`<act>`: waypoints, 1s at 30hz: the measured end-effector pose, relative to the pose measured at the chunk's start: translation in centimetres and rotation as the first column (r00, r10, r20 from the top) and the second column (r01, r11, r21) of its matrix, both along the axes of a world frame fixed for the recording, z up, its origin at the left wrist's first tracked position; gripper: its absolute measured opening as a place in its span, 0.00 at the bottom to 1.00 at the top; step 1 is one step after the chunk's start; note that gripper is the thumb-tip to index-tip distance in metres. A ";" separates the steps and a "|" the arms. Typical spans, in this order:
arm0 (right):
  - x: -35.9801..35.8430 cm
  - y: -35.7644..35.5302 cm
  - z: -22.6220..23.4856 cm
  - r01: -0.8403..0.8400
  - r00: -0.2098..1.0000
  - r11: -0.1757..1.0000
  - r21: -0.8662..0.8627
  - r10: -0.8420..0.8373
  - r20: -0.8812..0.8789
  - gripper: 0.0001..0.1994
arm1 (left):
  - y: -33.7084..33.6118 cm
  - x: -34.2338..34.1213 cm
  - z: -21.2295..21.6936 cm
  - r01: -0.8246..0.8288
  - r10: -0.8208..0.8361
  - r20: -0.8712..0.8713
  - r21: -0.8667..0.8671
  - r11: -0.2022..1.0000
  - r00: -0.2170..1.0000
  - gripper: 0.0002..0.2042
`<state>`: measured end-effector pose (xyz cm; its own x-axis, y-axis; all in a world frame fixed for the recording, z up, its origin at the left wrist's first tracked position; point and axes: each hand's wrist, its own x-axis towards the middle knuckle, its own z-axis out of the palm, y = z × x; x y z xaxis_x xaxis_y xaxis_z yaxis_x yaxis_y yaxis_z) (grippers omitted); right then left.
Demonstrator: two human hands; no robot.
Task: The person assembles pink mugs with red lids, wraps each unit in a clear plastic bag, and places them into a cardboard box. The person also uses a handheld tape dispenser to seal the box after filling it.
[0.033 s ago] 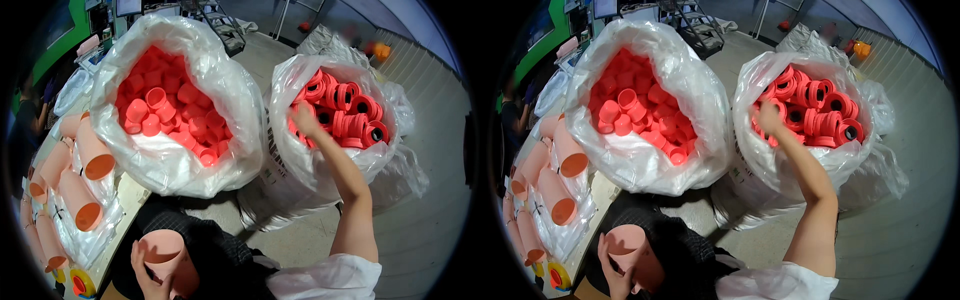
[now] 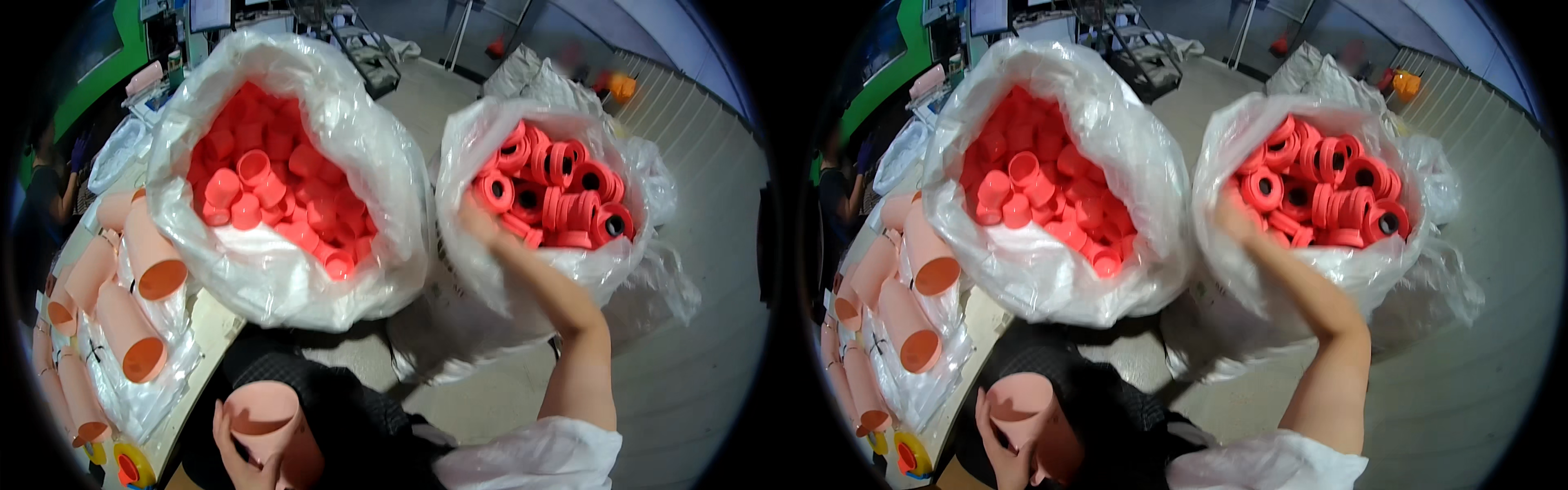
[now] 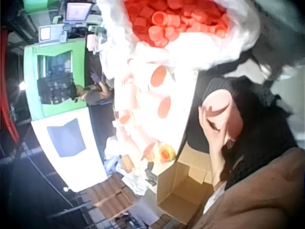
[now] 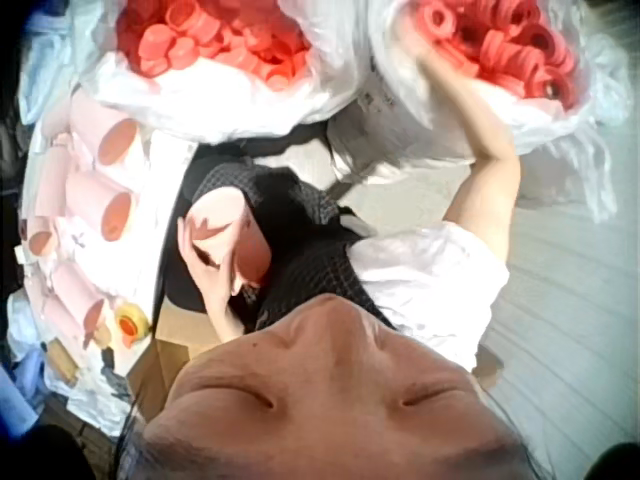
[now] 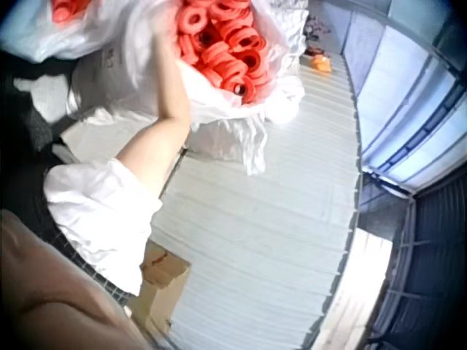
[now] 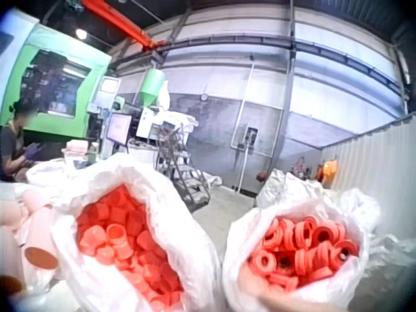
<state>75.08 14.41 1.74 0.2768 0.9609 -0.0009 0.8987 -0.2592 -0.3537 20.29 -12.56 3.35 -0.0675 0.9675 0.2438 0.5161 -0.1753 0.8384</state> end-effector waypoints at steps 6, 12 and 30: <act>-12.9 -5.1 -6.8 -0.466 0.880 0.832 0.300 0.470 0.064 0.42 | -2.6 -1.9 -4.1 -0.033 0.101 0.269 -0.247 0.969 0.958 0.44; -3.2 0.0 2.2 -0.309 0.870 0.949 -0.062 0.256 -0.421 0.18 | -5.9 -3.0 -6.9 -0.276 0.287 0.049 -0.165 0.947 0.957 0.26; 7.1 -3.3 -3.8 -0.028 0.832 0.984 -0.174 0.119 0.542 0.12 | -9.0 -4.3 -10.1 -0.250 0.351 0.371 -0.295 0.922 0.860 0.23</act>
